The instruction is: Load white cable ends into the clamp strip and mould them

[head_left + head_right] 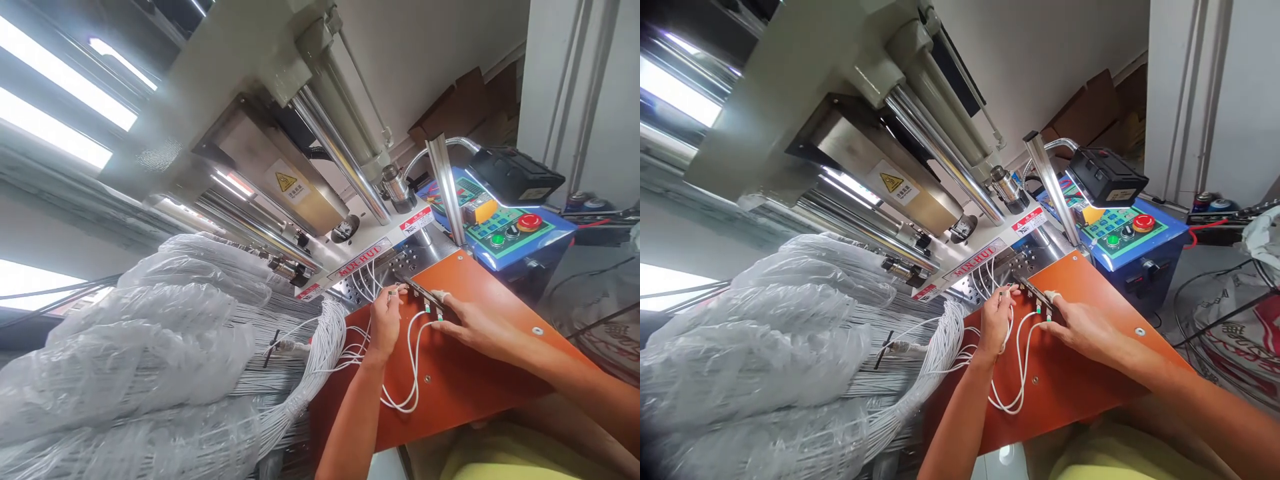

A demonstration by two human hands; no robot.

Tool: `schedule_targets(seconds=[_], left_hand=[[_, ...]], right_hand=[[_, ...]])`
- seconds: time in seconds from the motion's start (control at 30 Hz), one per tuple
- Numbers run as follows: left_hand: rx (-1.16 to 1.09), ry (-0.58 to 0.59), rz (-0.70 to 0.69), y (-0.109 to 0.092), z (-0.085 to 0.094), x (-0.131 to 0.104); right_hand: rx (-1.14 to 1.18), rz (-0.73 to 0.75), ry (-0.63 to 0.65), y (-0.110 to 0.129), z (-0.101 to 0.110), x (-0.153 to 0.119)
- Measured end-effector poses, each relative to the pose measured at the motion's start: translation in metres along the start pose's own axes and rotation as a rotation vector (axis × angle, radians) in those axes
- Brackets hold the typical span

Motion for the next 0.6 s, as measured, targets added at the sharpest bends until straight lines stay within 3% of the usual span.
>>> schedule_targets(seconds=[0.1,0.27,0.47,0.6], left_hand=[[-0.056,0.041,0.062,0.003,-0.002,0.005],[-0.036,0.221,0.034,-0.001,-0.013,0.003],[-0.225,0.592,0.530,0.032,-0.038,-0.009],[-0.195,0.653,0.590,0.042,-0.043,-0.006]], right_hand=[[0.007,0.004,0.001,-0.003,-0.002,0.001],[0.005,-0.002,0.004,-0.007,-0.001,0.000],[-0.007,0.013,-0.012,-0.004,0.001,0.000],[-0.012,0.029,-0.012,0.000,0.003,0.000]])
Point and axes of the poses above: each hand's wrist, its own x-axis towards the middle knuckle, its own z-axis out of the back of the hand, y = z × x, the point moved 7 cm from there along x, towards the middle knuckle, and after that the axes turned 6 degrees about -y, right-handed, at the moved point
